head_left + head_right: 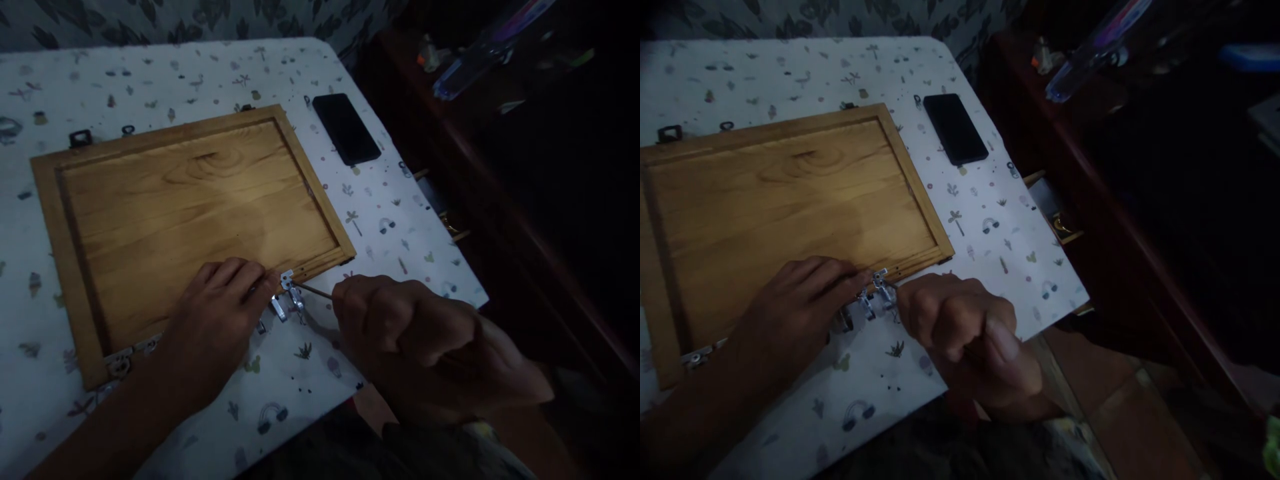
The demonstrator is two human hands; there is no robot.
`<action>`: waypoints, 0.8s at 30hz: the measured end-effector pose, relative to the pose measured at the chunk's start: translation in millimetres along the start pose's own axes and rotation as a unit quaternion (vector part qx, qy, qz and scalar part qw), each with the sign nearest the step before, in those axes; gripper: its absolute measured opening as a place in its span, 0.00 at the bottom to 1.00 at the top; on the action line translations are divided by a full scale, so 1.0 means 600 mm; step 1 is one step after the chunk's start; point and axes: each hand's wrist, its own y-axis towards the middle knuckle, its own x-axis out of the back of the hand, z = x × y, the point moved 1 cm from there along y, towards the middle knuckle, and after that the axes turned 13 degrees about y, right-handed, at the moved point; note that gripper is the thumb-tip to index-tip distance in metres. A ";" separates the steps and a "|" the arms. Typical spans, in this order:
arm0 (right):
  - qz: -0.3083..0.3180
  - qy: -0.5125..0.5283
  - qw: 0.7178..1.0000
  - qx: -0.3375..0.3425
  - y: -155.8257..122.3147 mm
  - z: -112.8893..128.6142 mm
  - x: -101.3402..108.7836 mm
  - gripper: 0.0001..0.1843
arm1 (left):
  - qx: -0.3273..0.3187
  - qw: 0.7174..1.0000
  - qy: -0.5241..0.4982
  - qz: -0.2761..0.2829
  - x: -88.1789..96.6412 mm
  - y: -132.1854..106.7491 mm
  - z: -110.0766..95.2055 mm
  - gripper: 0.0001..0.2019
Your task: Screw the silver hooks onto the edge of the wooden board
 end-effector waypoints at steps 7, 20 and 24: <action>0.107 0.023 0.993 0.034 0.014 -0.002 -0.006 0.27 | 0.005 1.000 0.000 0.011 0.000 0.000 0.000 0.21; 0.104 -0.024 0.992 0.070 0.017 -0.006 -0.005 0.22 | 0.008 1.000 -0.004 0.020 -0.002 0.000 0.000 0.22; 0.131 0.004 0.988 0.086 0.022 -0.007 -0.008 0.22 | 0.009 1.000 -0.012 0.025 -0.004 0.001 0.001 0.19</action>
